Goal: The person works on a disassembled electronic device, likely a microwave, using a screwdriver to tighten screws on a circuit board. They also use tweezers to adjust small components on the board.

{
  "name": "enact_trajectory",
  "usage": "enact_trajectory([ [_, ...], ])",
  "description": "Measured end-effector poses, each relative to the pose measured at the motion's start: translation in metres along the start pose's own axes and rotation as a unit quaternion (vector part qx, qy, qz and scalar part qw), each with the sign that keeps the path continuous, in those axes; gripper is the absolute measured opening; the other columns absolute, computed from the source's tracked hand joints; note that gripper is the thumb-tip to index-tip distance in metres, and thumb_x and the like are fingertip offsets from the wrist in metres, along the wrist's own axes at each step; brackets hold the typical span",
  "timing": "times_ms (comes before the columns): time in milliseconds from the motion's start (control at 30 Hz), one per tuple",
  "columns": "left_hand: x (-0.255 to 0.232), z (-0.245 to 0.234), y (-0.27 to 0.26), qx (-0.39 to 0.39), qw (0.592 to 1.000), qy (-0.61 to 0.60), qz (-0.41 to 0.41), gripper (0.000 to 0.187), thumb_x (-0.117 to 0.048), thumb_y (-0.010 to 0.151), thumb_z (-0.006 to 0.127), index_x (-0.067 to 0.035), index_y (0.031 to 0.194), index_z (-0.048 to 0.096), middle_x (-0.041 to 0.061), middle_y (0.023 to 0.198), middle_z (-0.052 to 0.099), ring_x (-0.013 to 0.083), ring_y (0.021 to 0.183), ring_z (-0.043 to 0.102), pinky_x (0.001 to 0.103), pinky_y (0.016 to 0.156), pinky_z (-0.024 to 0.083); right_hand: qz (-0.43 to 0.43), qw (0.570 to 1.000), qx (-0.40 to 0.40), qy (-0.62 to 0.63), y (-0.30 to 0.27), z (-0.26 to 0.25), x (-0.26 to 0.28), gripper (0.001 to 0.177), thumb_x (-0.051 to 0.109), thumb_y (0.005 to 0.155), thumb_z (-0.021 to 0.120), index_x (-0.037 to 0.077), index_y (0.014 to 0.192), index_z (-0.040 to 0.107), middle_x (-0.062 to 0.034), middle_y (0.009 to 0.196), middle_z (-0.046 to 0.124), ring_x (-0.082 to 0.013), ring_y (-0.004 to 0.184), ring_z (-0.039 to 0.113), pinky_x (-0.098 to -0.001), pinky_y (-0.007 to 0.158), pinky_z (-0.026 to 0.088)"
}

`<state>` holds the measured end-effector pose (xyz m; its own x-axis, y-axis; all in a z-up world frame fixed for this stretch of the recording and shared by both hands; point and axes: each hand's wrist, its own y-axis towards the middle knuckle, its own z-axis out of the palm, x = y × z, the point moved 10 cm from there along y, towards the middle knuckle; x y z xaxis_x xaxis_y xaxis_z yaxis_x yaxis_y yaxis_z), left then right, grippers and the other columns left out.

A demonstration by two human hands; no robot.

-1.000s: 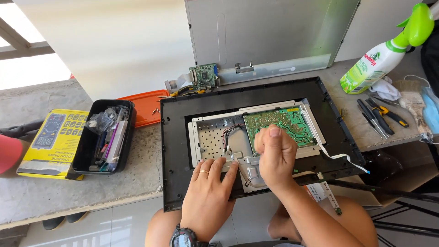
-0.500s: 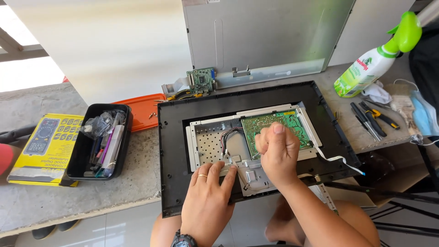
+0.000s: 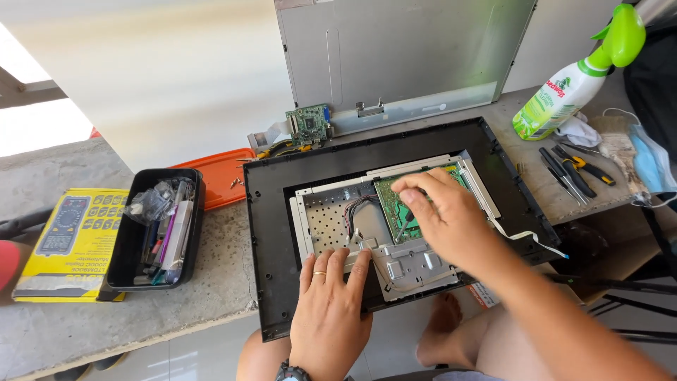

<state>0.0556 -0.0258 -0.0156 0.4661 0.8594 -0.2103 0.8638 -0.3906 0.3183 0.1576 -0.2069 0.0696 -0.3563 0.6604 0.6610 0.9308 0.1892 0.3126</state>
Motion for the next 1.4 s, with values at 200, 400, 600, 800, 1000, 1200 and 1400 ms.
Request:
enact_trajectory([
  [200, -0.003, -0.001, -0.005, -0.004, 1.000, -0.007, -0.011, 0.106, -0.048, 0.075, 0.091, -0.014, 0.168, 0.053, 0.021, 0.150, 0.060, 0.0448, 0.141, 0.055, 0.067, 0.133, 0.031, 0.074, 0.912, 0.283, -0.288, 0.002, 0.006, 0.002, 0.032, 0.035, 0.108, 0.064, 0.027, 0.122, 0.091, -0.0038, 0.111, 0.081, -0.0307, 0.106, 0.078, -0.0447, 0.105, 0.056],
  [400, -0.005, -0.005, -0.005, -0.046, 0.998, 0.028, -0.030, 0.086, -0.030, 0.080, 0.083, -0.015, 0.162, 0.058, 0.015, 0.132, 0.064, 0.0416, 0.125, 0.062, 0.064, 0.127, 0.040, 0.250, 0.790, 0.427, -0.362, -0.009, 0.037, -0.004, 0.043, 0.025, 0.108, 0.049, 0.021, 0.130, 0.086, -0.0093, 0.132, 0.084, -0.0308, 0.123, 0.076, -0.0446, 0.100, 0.062],
  [600, -0.003, -0.003, -0.007, -0.056, 0.997, 0.036, -0.032, 0.063, -0.017, 0.100, 0.057, -0.014, 0.163, 0.059, 0.016, 0.129, 0.065, 0.0421, 0.125, 0.062, 0.063, 0.126, 0.041, 0.103, 0.601, 0.628, -0.484, -0.019, 0.085, -0.048, 0.005, -0.009, 0.078, 0.065, -0.005, 0.076, 0.067, -0.0175, 0.069, 0.061, -0.0281, 0.057, 0.052, -0.0381, 0.050, 0.035],
  [800, 0.000, -0.005, -0.007, -0.037, 0.999, 0.024, -0.029, 0.063, -0.021, 0.103, 0.054, -0.011, 0.164, 0.058, 0.019, 0.132, 0.065, 0.0445, 0.126, 0.063, 0.066, 0.128, 0.041, 0.074, 0.558, 0.645, -0.517, -0.009, 0.096, -0.048, 0.030, 0.014, 0.103, 0.052, 0.009, 0.106, 0.082, -0.0100, 0.094, 0.076, -0.0272, 0.080, 0.064, -0.0419, 0.068, 0.051],
  [1000, 0.003, 0.007, -0.003, -0.028, 0.999, 0.004, -0.043, 0.059, -0.022, 0.107, 0.047, -0.010, 0.164, 0.058, 0.023, 0.135, 0.065, 0.0480, 0.128, 0.063, 0.069, 0.129, 0.038, 0.245, 0.628, 0.585, -0.450, 0.010, 0.082, -0.031, 0.038, 0.022, 0.111, 0.054, 0.021, 0.124, 0.090, 0.0044, 0.118, 0.089, -0.0188, 0.101, 0.077, -0.0358, 0.082, 0.058],
  [1200, 0.003, 0.016, -0.002, -0.024, 0.999, -0.015, -0.045, 0.057, -0.023, 0.109, 0.047, -0.010, 0.163, 0.059, 0.025, 0.139, 0.064, 0.0486, 0.131, 0.061, 0.069, 0.131, 0.035, 0.192, 0.610, 0.565, -0.521, -0.001, 0.076, -0.009, 0.024, 0.006, 0.101, 0.057, 0.015, 0.106, 0.079, -0.0109, 0.111, 0.081, -0.0351, 0.102, 0.075, -0.0481, 0.080, 0.059],
  [1400, 0.002, 0.012, -0.004, -0.040, 0.998, -0.016, -0.047, 0.056, -0.020, 0.109, 0.044, -0.008, 0.162, 0.060, 0.026, 0.140, 0.065, 0.0491, 0.130, 0.062, 0.071, 0.131, 0.036, 0.214, 0.630, 0.573, -0.479, 0.004, 0.079, -0.028, 0.032, 0.027, 0.113, 0.057, 0.014, 0.098, 0.082, -0.0129, 0.101, 0.081, -0.0314, 0.089, 0.071, -0.0457, 0.078, 0.057],
])
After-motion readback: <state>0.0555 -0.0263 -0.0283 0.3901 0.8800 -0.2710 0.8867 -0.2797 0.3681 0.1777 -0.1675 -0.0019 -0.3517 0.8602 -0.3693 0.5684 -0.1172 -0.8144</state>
